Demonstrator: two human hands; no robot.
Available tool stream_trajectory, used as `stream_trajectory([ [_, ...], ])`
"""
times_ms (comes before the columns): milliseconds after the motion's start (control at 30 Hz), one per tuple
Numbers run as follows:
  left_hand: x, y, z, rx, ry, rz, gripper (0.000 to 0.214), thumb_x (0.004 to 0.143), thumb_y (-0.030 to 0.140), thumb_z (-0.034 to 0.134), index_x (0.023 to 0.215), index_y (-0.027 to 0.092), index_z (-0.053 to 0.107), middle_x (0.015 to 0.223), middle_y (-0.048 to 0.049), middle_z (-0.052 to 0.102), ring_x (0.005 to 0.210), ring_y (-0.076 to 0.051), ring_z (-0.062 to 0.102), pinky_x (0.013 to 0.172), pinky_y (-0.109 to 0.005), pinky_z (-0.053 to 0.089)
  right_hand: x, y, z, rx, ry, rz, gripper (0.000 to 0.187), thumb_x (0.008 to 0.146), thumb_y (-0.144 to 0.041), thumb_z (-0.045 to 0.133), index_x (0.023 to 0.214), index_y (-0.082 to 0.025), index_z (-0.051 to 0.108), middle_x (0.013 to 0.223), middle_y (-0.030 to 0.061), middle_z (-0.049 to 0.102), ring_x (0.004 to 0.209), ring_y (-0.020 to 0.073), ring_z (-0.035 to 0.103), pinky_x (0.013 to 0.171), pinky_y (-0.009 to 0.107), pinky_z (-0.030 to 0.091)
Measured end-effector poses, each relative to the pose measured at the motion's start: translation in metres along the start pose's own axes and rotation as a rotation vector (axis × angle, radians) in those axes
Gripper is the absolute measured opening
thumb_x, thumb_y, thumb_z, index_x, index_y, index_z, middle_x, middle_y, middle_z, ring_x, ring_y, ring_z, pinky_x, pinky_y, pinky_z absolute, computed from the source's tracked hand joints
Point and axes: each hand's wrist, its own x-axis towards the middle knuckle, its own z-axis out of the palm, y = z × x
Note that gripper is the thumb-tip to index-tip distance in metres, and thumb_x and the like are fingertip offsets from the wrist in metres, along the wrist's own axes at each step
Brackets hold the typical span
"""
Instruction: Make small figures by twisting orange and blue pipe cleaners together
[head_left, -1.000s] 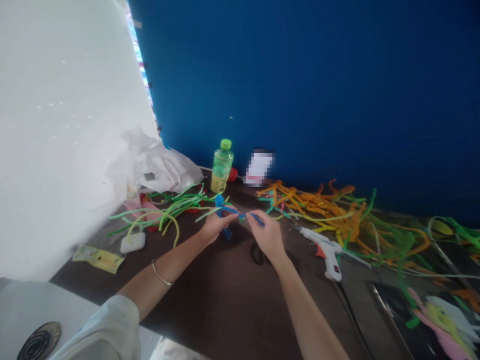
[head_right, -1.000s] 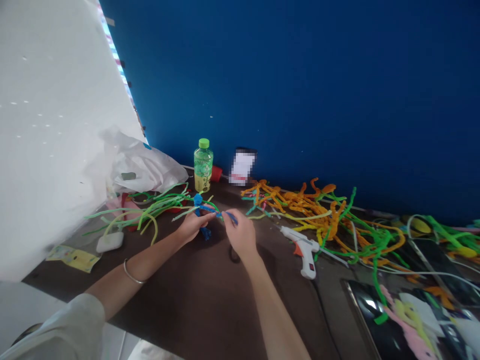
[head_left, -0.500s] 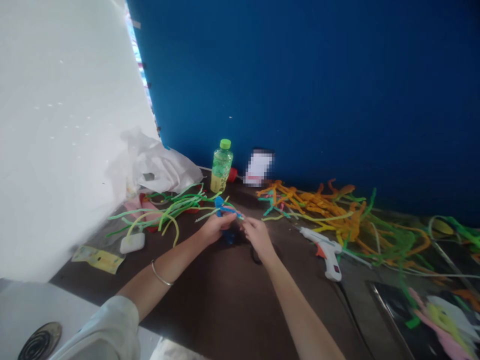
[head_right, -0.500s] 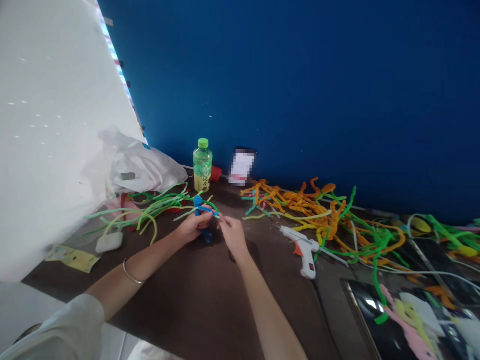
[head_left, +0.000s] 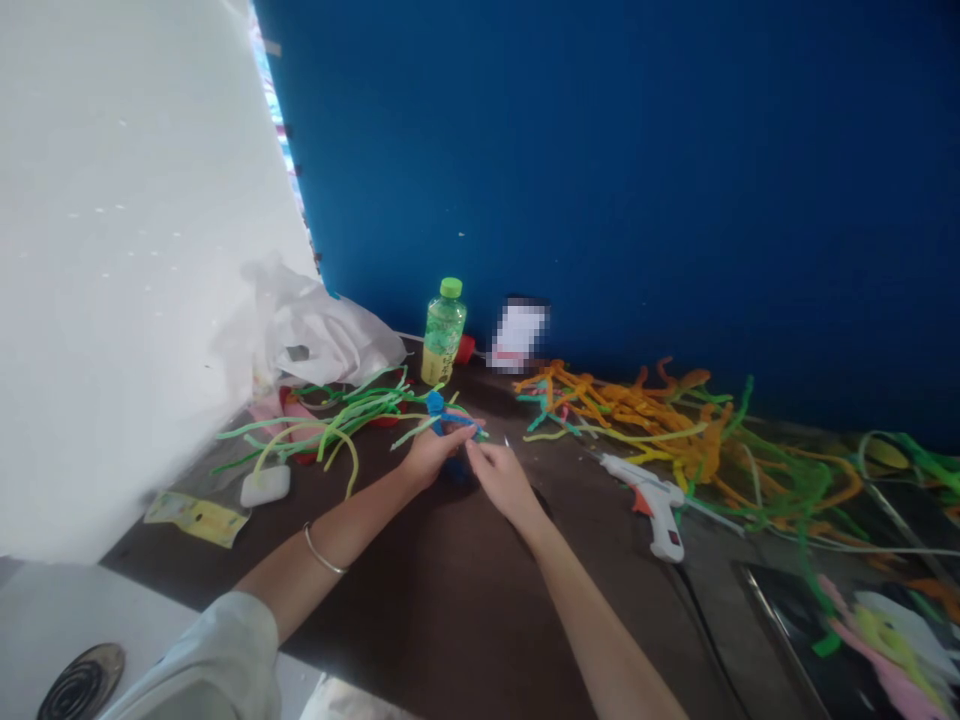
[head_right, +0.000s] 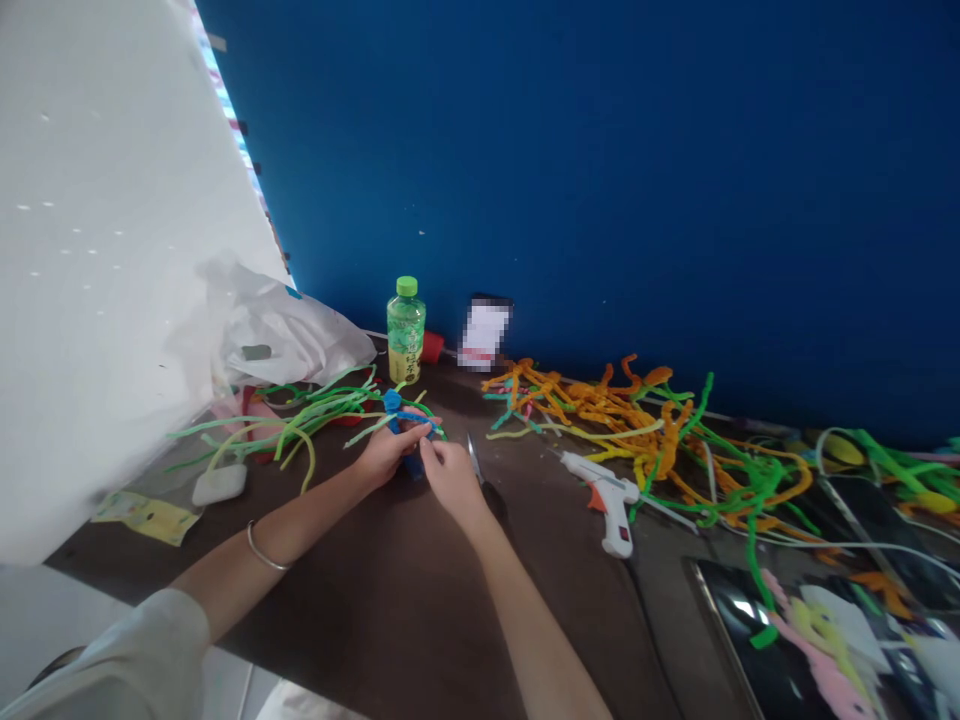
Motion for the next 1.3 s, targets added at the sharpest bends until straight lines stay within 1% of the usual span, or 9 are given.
stream_trajectory([
  [67,-0.001,0.001,0.001,0.007,0.000,0.010,0.032,0.057,0.032,0.073,0.080,0.014,0.059,0.083,-0.0060,0.067,0.068,-0.013,0.059,0.057,-0.022,0.044,-0.002,-0.003,-0.003,-0.097,0.021,-0.020,0.038,0.079,-0.042,0.038,0.049,-0.019,0.033,0.049,-0.0033,0.032,0.051,0.0102,0.034,0.049,0.023,0.025],
  [167,-0.002,0.001,0.001,0.057,0.037,0.056,0.030,0.058,0.032,0.072,0.079,0.014,0.060,0.078,-0.0056,0.066,0.068,-0.014,0.060,0.060,-0.024,0.045,-0.004,-0.007,-0.010,-0.222,0.063,-0.026,0.035,0.078,-0.040,0.040,0.050,-0.018,0.037,0.049,-0.0031,0.037,0.051,0.0103,0.036,0.050,0.022,0.026],
  [333,0.001,-0.003,0.000,0.171,0.101,0.104,0.028,0.060,0.034,0.070,0.077,0.014,0.062,0.070,-0.0027,0.063,0.059,-0.010,0.056,0.054,-0.021,0.042,-0.006,-0.010,-0.022,-0.348,0.140,-0.051,0.035,0.081,-0.041,0.039,0.056,-0.019,0.049,0.054,-0.0008,0.051,0.053,0.0117,0.045,0.053,0.022,0.030],
  [500,0.002,-0.004,-0.002,0.202,0.066,0.082,0.031,0.060,0.037,0.069,0.078,0.013,0.062,0.062,0.0001,0.058,0.047,-0.006,0.046,0.041,-0.018,0.031,-0.005,-0.009,-0.029,-0.392,0.210,-0.056,0.035,0.081,-0.044,0.040,0.064,-0.020,0.059,0.059,0.0017,0.060,0.057,0.0140,0.053,0.056,0.023,0.034],
  [833,0.001,-0.001,-0.001,0.130,-0.032,-0.022,0.038,0.054,0.036,0.074,0.079,0.012,0.058,0.054,0.0040,0.047,0.044,-0.003,0.036,0.040,-0.018,0.025,-0.001,0.002,-0.036,-0.214,0.363,-0.062,0.034,0.076,-0.049,0.050,0.070,-0.019,0.065,0.072,0.0038,0.067,0.067,0.0179,0.060,0.063,0.024,0.040],
  [967,0.001,0.000,-0.003,0.007,-0.133,-0.080,0.034,0.056,0.030,0.075,0.078,0.013,0.055,0.054,0.0062,0.042,0.042,-0.001,0.031,0.039,-0.016,0.020,0.000,0.002,-0.037,-0.172,0.387,-0.046,0.039,0.076,-0.051,0.050,0.065,-0.016,0.065,0.066,0.0048,0.066,0.062,0.0172,0.057,0.060,0.025,0.039],
  [1100,0.002,0.000,-0.005,-0.099,-0.184,-0.143,0.032,0.057,0.027,0.074,0.076,0.013,0.053,0.052,0.0082,0.035,0.041,0.001,0.025,0.037,-0.014,0.015,0.003,0.006,-0.035,-0.044,0.344,-0.026,0.042,0.075,-0.050,0.051,0.058,-0.014,0.064,0.056,0.0024,0.061,0.058,0.0153,0.054,0.057,0.024,0.037],
  [1200,0.003,-0.001,-0.006,-0.162,-0.197,-0.162,0.030,0.059,0.027,0.073,0.075,0.014,0.052,0.052,0.0085,0.032,0.041,0.001,0.023,0.037,-0.013,0.013,0.005,0.011,-0.027,0.121,0.314,0.054,0.043,0.072,-0.051,0.054,0.053,-0.014,0.061,0.049,-0.0002,0.054,0.050,0.0122,0.048,0.050,0.023,0.035],
  [1300,0.002,-0.002,-0.006,-0.207,-0.200,-0.160,0.029,0.060,0.027,0.073,0.074,0.014,0.051,0.052,0.0085,0.031,0.041,0.000,0.023,0.037,-0.013,0.014,0.006,0.014,-0.013,0.363,0.267,0.213,0.043,0.068,-0.054,0.057,0.054,-0.014,0.059,0.041,-0.0043,0.040,0.040,0.0075,0.034,0.040,0.021,0.025],
])
